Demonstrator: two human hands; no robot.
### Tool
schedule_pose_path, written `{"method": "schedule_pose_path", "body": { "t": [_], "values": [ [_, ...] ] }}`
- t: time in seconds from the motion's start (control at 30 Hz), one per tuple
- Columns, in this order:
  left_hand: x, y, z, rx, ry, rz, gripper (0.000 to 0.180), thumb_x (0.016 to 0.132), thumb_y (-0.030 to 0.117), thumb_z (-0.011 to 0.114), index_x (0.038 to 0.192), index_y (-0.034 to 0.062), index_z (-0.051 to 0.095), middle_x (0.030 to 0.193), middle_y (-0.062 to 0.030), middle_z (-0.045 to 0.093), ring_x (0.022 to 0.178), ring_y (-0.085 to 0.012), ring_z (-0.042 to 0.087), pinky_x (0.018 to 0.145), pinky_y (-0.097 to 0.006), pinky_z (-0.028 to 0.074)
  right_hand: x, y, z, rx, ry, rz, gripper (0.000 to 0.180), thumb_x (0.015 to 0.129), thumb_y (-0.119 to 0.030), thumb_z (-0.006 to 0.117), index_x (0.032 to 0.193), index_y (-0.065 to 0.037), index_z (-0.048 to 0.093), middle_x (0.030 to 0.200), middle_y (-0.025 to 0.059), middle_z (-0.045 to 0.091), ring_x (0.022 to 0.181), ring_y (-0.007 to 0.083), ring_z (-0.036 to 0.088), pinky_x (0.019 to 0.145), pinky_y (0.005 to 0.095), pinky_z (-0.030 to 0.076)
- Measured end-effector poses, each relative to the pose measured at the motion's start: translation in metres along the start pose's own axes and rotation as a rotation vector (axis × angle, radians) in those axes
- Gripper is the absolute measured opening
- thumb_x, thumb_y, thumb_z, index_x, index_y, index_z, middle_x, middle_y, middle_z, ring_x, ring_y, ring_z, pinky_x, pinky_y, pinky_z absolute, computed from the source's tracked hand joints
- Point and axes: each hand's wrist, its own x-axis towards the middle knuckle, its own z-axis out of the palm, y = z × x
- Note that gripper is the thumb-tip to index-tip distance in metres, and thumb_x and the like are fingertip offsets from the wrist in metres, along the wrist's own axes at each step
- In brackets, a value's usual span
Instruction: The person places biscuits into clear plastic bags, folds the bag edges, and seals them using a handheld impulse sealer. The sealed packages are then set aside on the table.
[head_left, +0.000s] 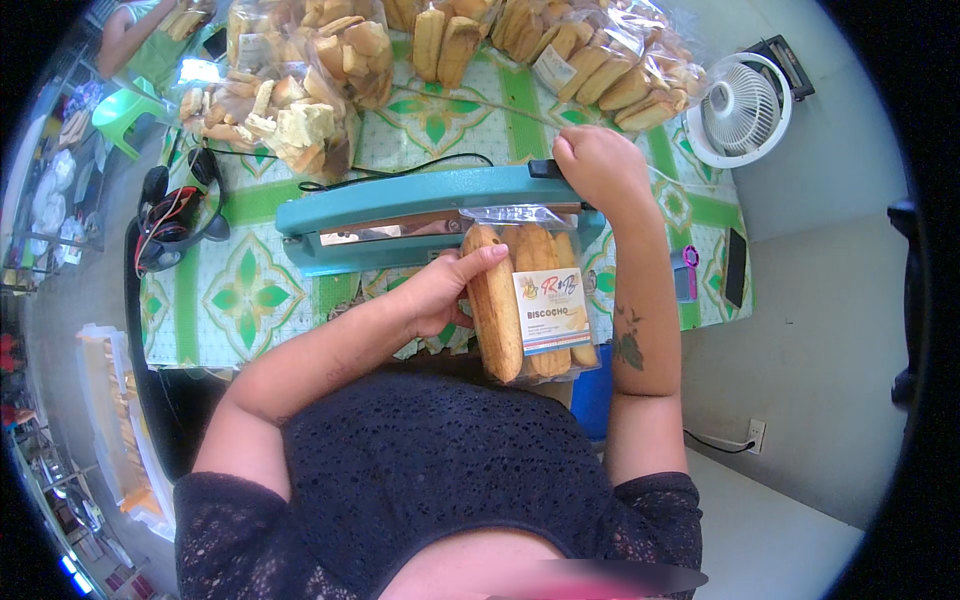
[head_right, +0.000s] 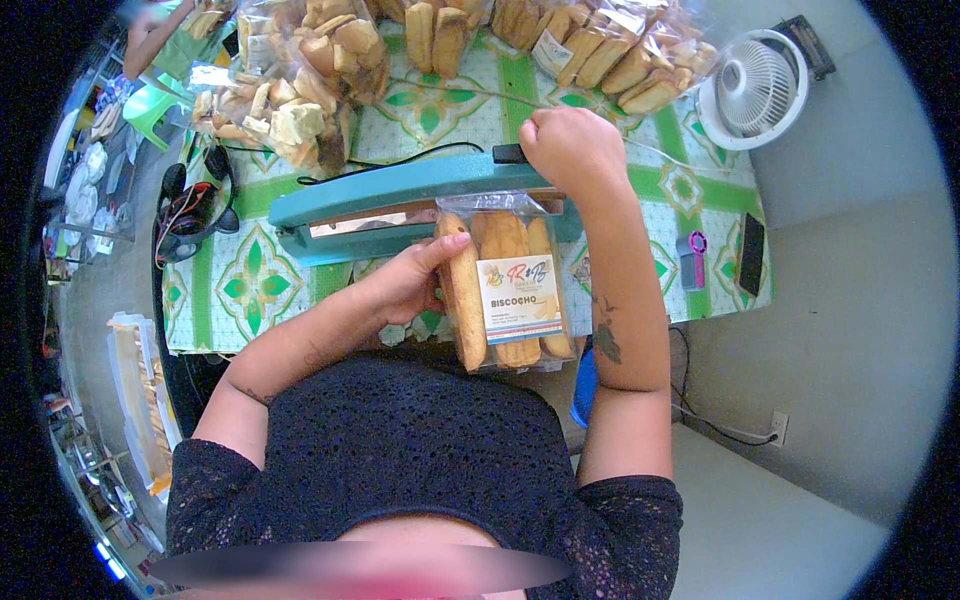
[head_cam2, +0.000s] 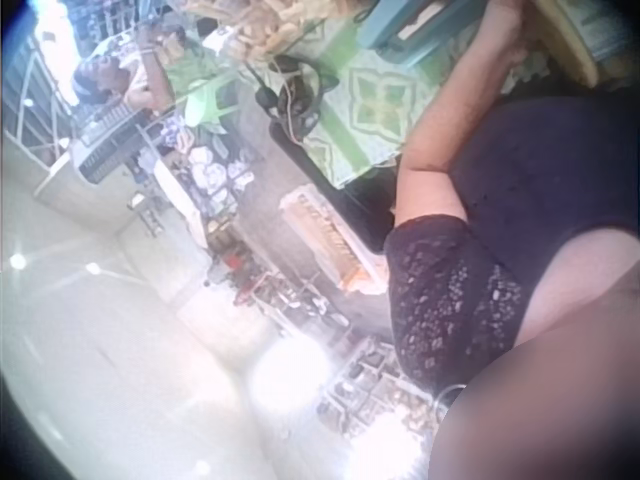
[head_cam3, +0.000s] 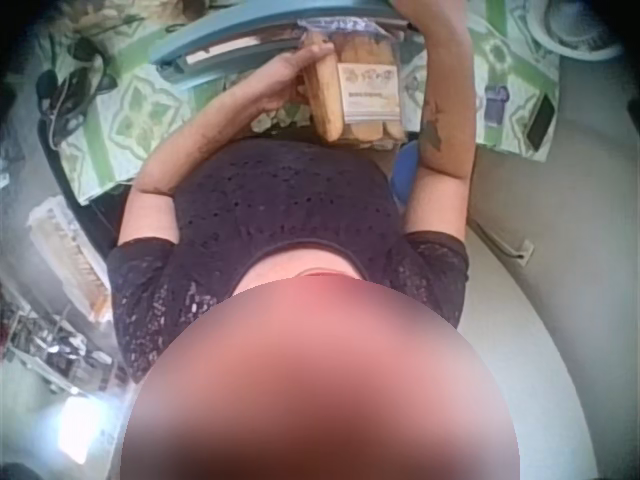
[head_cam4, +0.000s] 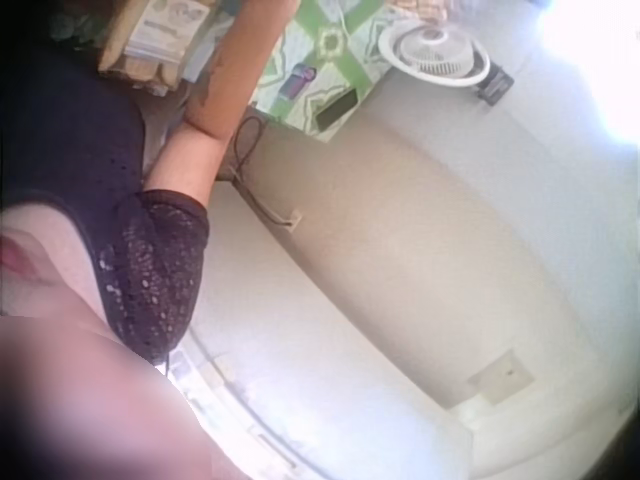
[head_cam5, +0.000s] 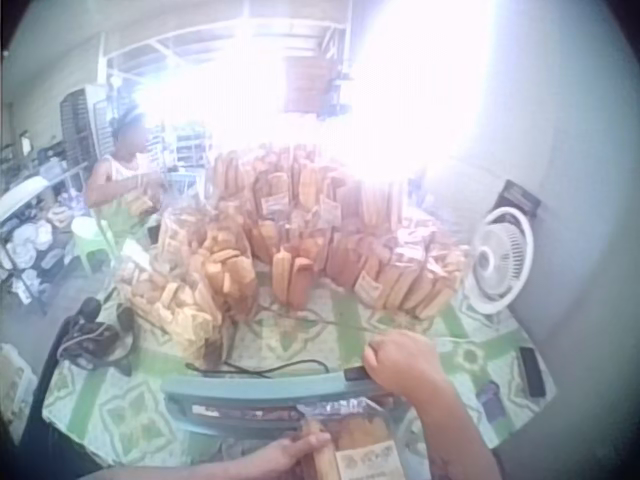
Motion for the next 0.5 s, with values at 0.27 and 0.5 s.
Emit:
{"method": "schedule_pose_path", "body": {
  "t": [0.27,0.5],
  "values": [
    [0.001,0.002,0.001,-0.034,0.01,0.011,0.074,0.077,0.058,0.06,0.126,0.0057,0.041,0.12,-0.0128,0.051,0.112,-0.0286,0.048,0.089,-0.057,0.037,-0.005,0.005,0.015,0.067,-0.049,0.019,0.034,0.082,-0.027,0.04,0.075,-0.005,0.065,0.085,0.0162,0.064,0.084,0.0324,0.061,0.078,0.0437,0.047],
    [0.004,0.002,0.002,-0.059,0.033,0.005,0.067,0.08,0.059,0.056,0.122,0.0073,0.045,0.115,-0.0102,0.056,0.105,-0.0254,0.054,0.087,-0.05,0.041,-0.007,0.007,0.026,0.092,-0.047,0.054,0.033,0.081,-0.027,0.041,0.074,-0.005,0.065,0.085,0.0144,0.064,0.084,0.0309,0.061,0.077,0.0425,0.048]
  ]
}}
